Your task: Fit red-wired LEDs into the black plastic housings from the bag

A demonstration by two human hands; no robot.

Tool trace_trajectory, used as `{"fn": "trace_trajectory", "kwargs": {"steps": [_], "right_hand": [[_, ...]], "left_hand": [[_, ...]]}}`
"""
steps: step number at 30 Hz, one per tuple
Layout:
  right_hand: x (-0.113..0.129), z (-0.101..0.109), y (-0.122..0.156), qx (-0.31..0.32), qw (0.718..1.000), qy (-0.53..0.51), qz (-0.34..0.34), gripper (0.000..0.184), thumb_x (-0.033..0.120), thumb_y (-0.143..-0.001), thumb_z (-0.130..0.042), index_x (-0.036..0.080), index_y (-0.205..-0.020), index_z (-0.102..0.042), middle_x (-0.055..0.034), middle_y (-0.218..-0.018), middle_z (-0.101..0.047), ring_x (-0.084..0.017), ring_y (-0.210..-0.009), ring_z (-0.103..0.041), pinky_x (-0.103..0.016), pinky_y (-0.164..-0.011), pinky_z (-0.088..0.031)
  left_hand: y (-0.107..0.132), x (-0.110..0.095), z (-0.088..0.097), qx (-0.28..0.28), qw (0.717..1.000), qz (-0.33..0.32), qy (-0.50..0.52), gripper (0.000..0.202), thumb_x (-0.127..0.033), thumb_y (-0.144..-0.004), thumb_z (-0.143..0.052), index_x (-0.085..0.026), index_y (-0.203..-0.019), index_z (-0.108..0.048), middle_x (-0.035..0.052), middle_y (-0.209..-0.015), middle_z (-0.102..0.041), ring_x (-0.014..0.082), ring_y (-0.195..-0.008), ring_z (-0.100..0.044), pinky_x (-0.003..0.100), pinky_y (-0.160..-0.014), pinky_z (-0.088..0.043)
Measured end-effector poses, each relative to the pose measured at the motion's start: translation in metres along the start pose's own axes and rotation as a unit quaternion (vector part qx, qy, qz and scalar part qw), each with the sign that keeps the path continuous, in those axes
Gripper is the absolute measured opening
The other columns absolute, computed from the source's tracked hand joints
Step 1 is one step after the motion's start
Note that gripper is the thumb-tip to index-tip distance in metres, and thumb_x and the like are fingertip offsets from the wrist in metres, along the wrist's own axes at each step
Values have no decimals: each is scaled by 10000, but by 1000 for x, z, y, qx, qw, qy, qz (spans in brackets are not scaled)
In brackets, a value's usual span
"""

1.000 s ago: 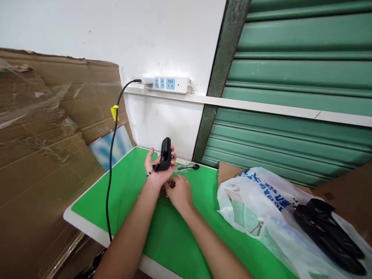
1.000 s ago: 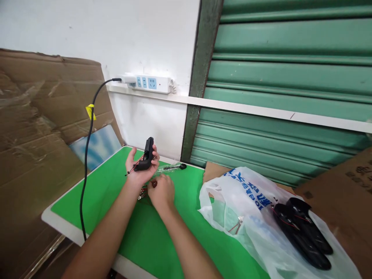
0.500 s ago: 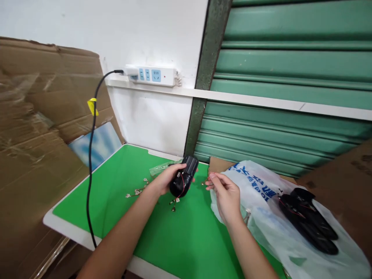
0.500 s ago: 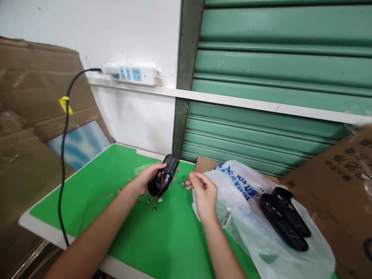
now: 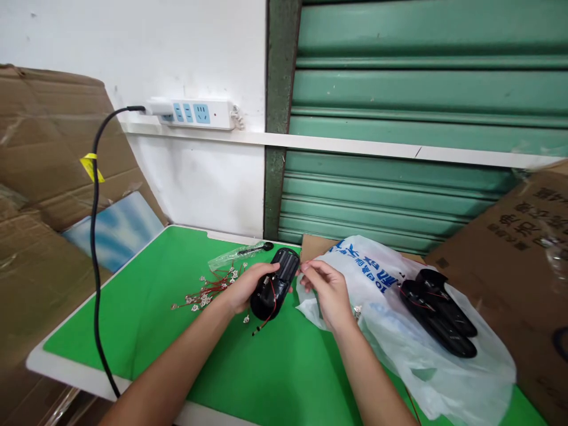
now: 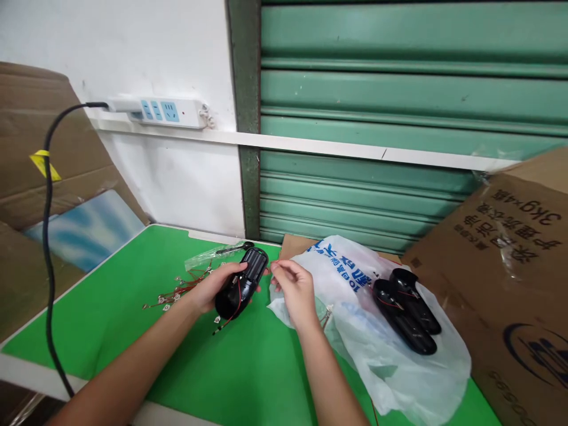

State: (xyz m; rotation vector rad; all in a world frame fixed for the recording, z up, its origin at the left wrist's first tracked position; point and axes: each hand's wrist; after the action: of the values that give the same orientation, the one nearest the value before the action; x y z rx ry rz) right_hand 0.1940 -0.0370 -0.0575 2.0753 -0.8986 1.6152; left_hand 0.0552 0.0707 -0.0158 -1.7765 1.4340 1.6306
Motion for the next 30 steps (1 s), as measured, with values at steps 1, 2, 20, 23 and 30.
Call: {"fn": "trace_trajectory", "kwargs": {"steps": [1,2,20,23,30], "right_hand": [[0,1,0,20,999,27,0,384,503,-673,-829,148,-761,-710,-39,-680,-650,-133,-565,-554,-245,-512,-437],[-1,2,0,31,998,53,8,377,507,-691,-808,149,-751,-709,-46,-688,-655,-137,-572,-553,-248,-516,-435],[-14,-4,8,50,965,198,167,213,382,-863,-700,189,-812,-774,-58,-786,-672,-144,-693,-578,-252,-596,-433],[-12,-4,8,55,968,188,157,229,394,-850,-706,179,-802,-768,-54,-760,-654,-134,-637,-555,-247,-558,-421],[-8,-5,9,67,971,173,149,234,387,-861,-687,166,-829,-758,-74,-843,-685,-127,-622,-577,-241,-551,-456]], "left_hand": [[0,0,0,2,1000,0,-3,802,-683,-438,-850,-73,-946,-737,104,-700,-715,165,-576,-609,239,-533,-449],[-1,0,1,2,1000,1,-5,754,-657,-468,-844,-74,-933,-737,103,-695,-712,166,-576,-608,239,-536,-449],[-14,12,8,-82,994,46,51,195,-292,-818,-586,-118,-850,-667,26,-756,-683,146,-668,-588,261,-653,-443],[-14,12,9,-82,994,44,50,209,-317,-787,-603,-124,-845,-659,24,-756,-674,149,-669,-583,268,-657,-442],[-12,9,8,-85,994,47,42,205,-324,-767,-597,-134,-827,-645,19,-737,-649,143,-637,-558,265,-634,-421]]}}
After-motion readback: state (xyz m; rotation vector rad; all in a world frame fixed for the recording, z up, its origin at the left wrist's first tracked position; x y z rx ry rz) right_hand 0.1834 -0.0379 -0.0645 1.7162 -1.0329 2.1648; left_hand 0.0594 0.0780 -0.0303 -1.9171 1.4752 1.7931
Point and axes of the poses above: each hand's wrist, its own y-axis away from the middle knuckle, its own z-axis out of the back of the hand, x = y × z
